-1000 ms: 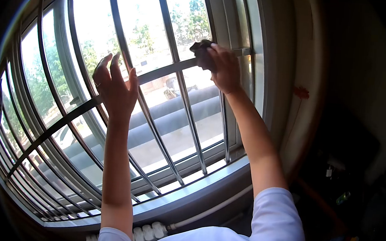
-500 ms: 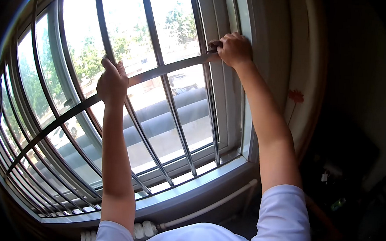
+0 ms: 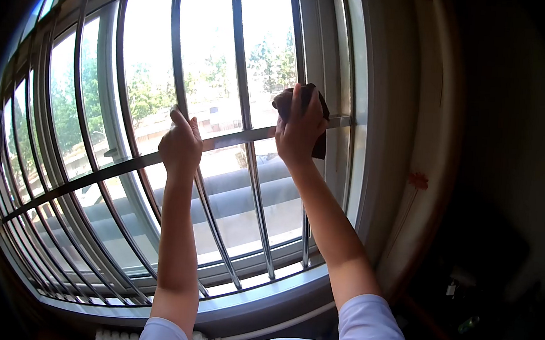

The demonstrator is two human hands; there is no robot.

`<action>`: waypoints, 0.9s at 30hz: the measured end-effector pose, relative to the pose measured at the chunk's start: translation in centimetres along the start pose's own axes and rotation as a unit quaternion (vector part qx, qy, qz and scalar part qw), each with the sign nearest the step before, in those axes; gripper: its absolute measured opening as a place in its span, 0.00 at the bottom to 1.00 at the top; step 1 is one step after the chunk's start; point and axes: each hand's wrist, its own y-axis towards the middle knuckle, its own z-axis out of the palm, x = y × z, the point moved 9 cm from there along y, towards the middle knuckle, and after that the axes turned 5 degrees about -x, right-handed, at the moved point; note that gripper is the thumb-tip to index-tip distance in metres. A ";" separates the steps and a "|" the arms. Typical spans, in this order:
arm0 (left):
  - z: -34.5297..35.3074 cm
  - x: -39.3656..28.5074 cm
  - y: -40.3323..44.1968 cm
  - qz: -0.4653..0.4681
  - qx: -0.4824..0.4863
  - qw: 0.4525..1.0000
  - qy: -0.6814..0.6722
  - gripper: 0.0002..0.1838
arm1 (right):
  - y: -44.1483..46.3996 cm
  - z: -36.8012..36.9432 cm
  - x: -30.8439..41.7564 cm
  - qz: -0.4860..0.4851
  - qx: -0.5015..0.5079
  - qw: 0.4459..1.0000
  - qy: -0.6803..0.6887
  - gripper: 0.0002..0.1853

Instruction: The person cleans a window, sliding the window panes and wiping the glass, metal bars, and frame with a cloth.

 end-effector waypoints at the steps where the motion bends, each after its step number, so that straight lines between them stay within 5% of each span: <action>1: 0.0 0.0 -0.2 -0.002 -0.004 1.000 0.002 0.26 | 1.3 0.4 -0.1 -0.024 -0.015 0.999 -0.042 0.42; 3: -0.3 -0.1 -0.5 0.001 -0.022 1.000 0.001 0.27 | 3.4 2.3 -1.1 -0.005 0.066 0.998 0.001 0.42; 6: -0.7 -0.6 -0.5 0.005 -0.046 0.999 -0.002 0.27 | 6.3 2.8 0.3 -0.110 0.021 0.991 -0.075 0.44; 17: -1.0 -0.7 -0.6 0.022 -0.045 0.999 -0.002 0.26 | 23.1 7.1 1.8 -0.083 -0.008 0.996 -0.044 0.38; 21: -1.3 -0.6 -0.3 -0.006 -0.036 0.999 -0.009 0.23 | 32.8 12.2 1.3 -0.060 0.073 0.981 0.169 0.39; 22: -1.2 -0.6 -0.3 -0.007 -0.042 0.999 -0.005 0.23 | 32.7 10.2 1.6 -0.080 -0.205 0.975 0.037 0.27; 23: -1.2 -0.6 -0.3 -0.007 -0.041 0.999 -0.002 0.23 | 32.3 12.2 0.7 -0.079 -0.204 0.975 0.040 0.27; 25: -1.6 -0.8 -0.5 0.003 -0.064 0.998 -0.001 0.22 | 29.8 13.1 2.8 -0.156 -0.299 0.850 -0.406 0.24; 26: -1.5 -0.7 -0.7 0.002 -0.064 0.998 0.000 0.22 | 29.3 13.3 2.1 -0.156 -0.298 0.850 -0.405 0.24; 27: -1.4 -0.8 -0.6 0.002 -0.061 0.998 0.009 0.24 | 28.6 9.6 1.7 -0.084 -0.140 0.964 -0.208 0.27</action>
